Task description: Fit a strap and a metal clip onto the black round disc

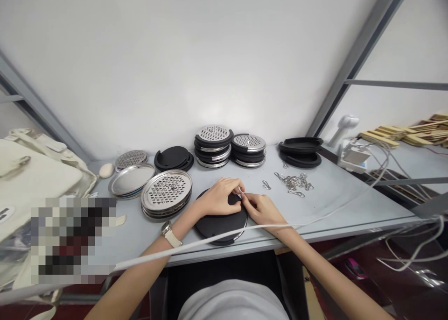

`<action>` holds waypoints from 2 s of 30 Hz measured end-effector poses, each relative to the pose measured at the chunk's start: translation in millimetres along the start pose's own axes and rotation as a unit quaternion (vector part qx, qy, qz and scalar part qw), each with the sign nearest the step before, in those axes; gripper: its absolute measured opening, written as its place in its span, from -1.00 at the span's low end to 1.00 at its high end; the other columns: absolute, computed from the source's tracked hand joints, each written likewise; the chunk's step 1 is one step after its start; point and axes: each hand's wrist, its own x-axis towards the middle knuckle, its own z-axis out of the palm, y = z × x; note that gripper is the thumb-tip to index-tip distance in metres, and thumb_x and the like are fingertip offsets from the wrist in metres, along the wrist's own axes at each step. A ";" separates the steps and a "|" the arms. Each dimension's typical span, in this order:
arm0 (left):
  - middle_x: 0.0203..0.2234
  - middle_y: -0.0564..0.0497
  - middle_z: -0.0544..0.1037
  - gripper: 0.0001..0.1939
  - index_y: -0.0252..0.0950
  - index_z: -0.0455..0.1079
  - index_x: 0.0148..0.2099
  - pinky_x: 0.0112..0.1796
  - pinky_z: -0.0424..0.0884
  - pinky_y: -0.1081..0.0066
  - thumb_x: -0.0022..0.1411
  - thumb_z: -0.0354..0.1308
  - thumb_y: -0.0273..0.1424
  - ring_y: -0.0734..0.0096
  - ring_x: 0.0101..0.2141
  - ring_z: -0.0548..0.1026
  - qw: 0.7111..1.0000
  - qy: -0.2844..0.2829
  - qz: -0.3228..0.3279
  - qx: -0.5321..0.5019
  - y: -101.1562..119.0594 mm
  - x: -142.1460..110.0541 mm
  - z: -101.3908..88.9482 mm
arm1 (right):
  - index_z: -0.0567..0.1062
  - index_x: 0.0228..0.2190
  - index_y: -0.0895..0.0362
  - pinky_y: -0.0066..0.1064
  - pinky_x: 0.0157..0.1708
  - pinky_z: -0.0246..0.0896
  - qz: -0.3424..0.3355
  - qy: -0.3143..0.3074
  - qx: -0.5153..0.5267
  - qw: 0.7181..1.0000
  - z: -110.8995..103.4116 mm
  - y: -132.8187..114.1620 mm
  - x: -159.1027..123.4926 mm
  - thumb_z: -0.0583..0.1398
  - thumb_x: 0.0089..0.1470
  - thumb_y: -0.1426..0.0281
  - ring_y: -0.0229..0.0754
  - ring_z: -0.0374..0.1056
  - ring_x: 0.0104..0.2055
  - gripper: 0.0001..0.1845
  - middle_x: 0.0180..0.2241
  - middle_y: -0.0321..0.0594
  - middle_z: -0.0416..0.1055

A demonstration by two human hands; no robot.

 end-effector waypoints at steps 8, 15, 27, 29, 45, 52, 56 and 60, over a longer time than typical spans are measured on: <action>-0.35 0.08 0.44 -0.71 -0.25 0.24 -0.19 -0.12 0.27 0.37 -0.02 0.14 -0.53 0.41 -0.29 0.43 1.000 0.001 -0.006 -0.028 -0.1 0.5 0.0 | 0.30 -0.53 0.13 -0.48 -0.52 -0.07 0.009 0.013 0.020 1.000 1.2 0.4 -1.9 -0.06 0.18 0.30 -0.30 0.15 -0.57 -0.69 -0.61 -0.32 0.31; -0.33 0.08 0.42 -0.74 -0.25 0.24 -0.21 -0.10 0.25 0.38 0.00 0.13 -0.53 0.41 -0.26 0.41 0.999 -0.008 -0.011 -0.030 -0.3 0.0 -0.4 | 0.23 -0.53 0.11 -0.50 -0.53 -0.08 0.012 0.027 0.032 0.999 2.5 2.4 -1.8 -0.02 0.15 0.31 -0.32 0.12 -0.58 -0.75 -0.63 -0.37 0.24; -0.33 0.08 0.41 -0.75 -0.25 0.24 -0.21 -0.11 0.27 0.38 0.01 0.11 -0.52 0.42 -0.26 0.40 0.999 -0.016 -0.014 -0.035 -0.7 0.0 -0.6 | 0.31 -0.47 0.11 -0.47 -0.49 -0.02 0.006 0.009 0.024 1.000 1.2 1.4 -2.0 -0.06 0.18 0.31 -0.26 0.19 -0.54 -0.73 -0.57 -0.29 0.32; -0.33 0.07 0.40 -0.76 -0.25 0.24 -0.21 -0.11 0.27 0.38 0.01 0.11 -0.52 0.42 -0.27 0.39 0.999 -0.015 -0.012 -0.035 -0.9 0.1 -0.4 | 0.31 -0.46 0.11 -0.47 -0.49 -0.01 0.006 0.008 0.022 1.000 0.6 1.0 -2.1 -0.07 0.19 0.30 -0.25 0.20 -0.54 -0.72 -0.56 -0.28 0.33; -0.35 0.08 0.41 -0.74 -0.26 0.24 -0.22 -0.16 0.31 0.40 -0.01 0.12 -0.53 0.44 -0.31 0.40 0.999 -0.008 -0.015 -0.050 -0.5 0.6 0.4 | 0.36 -0.45 0.13 -0.48 -0.49 0.00 -0.012 -0.001 0.011 1.000 0.3 2.2 -1.2 -0.07 0.20 0.30 -0.24 0.24 -0.53 -0.70 -0.53 -0.24 0.39; -0.35 0.07 0.42 -0.72 -0.26 0.24 -0.21 -0.19 0.34 0.42 -0.03 0.12 -0.55 0.45 -0.32 0.40 0.997 -0.006 -0.025 -0.075 0.7 1.3 -0.7 | 0.41 -0.37 0.13 -0.45 -0.43 0.05 -0.022 -0.007 0.001 1.000 -1.6 0.0 -1.6 -0.10 0.23 0.32 -0.20 0.33 -0.45 -0.66 -0.44 -0.18 0.46; -0.35 0.07 0.42 -0.71 -0.26 0.24 -0.21 -0.20 0.35 0.42 -0.05 0.12 -0.55 0.44 -0.32 0.39 0.996 -0.004 -0.034 -0.079 0.9 1.2 -0.8 | 0.40 -0.33 0.12 -0.44 -0.41 0.05 -0.025 -0.009 -0.005 1.000 -1.6 -0.1 -1.7 -0.13 0.25 0.33 -0.19 0.34 -0.44 -0.65 -0.43 -0.18 0.45; -0.36 0.08 0.42 -0.71 -0.26 0.25 -0.22 -0.22 0.35 0.41 -0.06 0.12 -0.55 0.44 -0.32 0.39 0.996 -0.005 -0.042 -0.083 1.4 1.0 -1.1 | 0.39 -0.37 0.12 -0.45 -0.42 0.05 -0.021 -0.011 -0.002 1.000 -1.7 -0.1 -1.8 -0.14 0.25 0.32 -0.20 0.32 -0.46 -0.64 -0.45 -0.19 0.44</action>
